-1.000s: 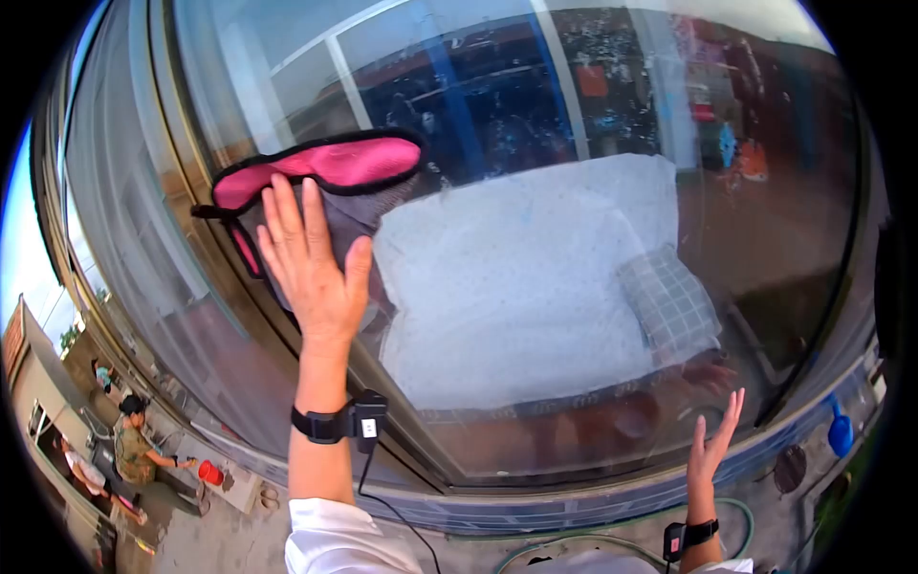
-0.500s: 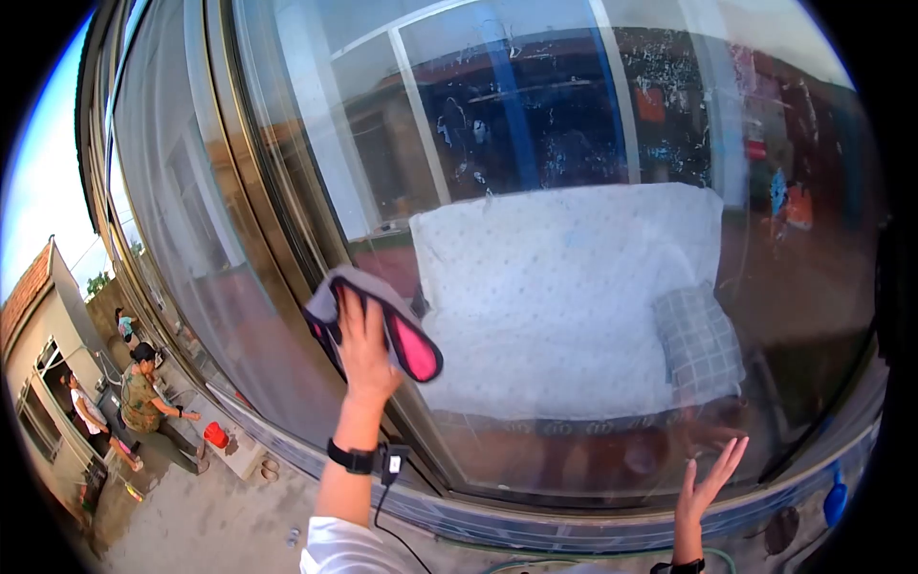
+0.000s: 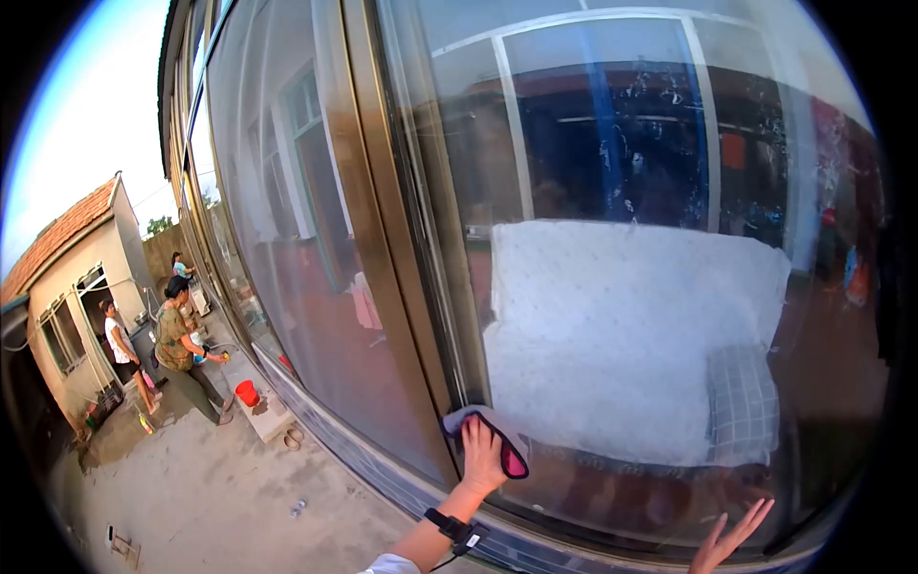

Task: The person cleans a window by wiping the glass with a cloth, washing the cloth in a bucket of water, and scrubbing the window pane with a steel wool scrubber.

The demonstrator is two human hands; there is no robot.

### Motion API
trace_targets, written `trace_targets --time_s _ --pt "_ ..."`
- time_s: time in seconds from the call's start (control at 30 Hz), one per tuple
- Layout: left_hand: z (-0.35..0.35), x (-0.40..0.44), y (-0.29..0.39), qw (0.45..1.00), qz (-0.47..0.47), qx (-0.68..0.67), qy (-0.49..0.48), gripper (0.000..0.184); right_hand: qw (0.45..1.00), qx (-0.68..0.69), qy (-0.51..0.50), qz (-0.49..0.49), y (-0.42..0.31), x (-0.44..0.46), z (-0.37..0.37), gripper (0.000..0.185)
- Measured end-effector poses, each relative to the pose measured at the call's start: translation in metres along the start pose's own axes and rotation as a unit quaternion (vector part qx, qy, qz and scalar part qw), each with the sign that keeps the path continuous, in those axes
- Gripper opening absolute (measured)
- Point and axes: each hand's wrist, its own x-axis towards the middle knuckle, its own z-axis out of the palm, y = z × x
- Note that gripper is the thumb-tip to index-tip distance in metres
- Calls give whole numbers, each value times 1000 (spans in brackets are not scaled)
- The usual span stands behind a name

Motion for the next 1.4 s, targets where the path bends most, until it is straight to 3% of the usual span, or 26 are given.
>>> trace_targets --time_s 0.07,0.13,0.3,0.4,0.5,0.53,0.7,0.73,0.83,0.87,0.9,0.93,0.97,1.03,1.13,1.23,1.3,1.33,1.37,1.4 --pt "10 -13 0 999 -16 -1 -31 53 999 19 16 25 -8 -2 3 76" --pt "-4 25 8 998 -24 -32 37 54 999 21 28 12 -10 -2 8 76" --pt "-110 215 21 976 60 -40 203 57 1000 18 16 -8 -12 6 4 76" --pt "-170 334 13 950 138 -13 281 64 999 -16 -16 48 -9 -4 0 57" --pt "-213 441 18 899 196 -10 390 54 996 3 -35 79 2 -6 1 55" --pt "-220 444 19 917 177 38 356 59 996 11 -38 83 -6 -8 2 54" --pt "-182 367 3 932 238 16 272 51 987 66 -52 137 -46 -17 16 58" --pt "-164 329 10 931 218 -36 292 50 983 83 -58 156 -52 -22 18 61" --pt "-104 143 -40 993 115 22 35 57 990 56 -89 91 -69 -16 45 72" --pt "-94 98 -46 982 166 91 -15 53 989 56 -91 102 -71 -18 46 76" --pt "-73 63 -57 977 189 70 -63 53 987 70 -85 115 -80 -18 51 77" --pt "-49 24 -61 971 224 72 -41 48 988 57 -88 115 -75 -17 54 80" --pt "-36 1 -65 957 209 -17 -200 44 991 27 -93 96 -71 -18 55 82" --pt "-22 -43 -60 937 271 -84 -204 42 990 11 -104 91 -72 -17 52 84" --pt "8 -97 -77 882 311 -84 -344 51 987 6 -123 100 -70 -20 50 84" --pt "21 -96 -81 870 331 -107 -350 54 980 26 -157 117 -71 -22 45 83" --pt "-13 -37 -45 887 351 -24 -300 52 979 42 -170 105 -67 -22 45 82" --pt "-19 -7 -34 922 336 -21 -191 44 980 49 -167 99 -63 -23 46 79" --pt "-44 38 -11 945 139 -202 -217 39 977 51 -174 110 -61 -24 46 79" --pt "-42 54 -24 956 274 94 -44 42 977 63 -175 105 -58 -23 44 76"
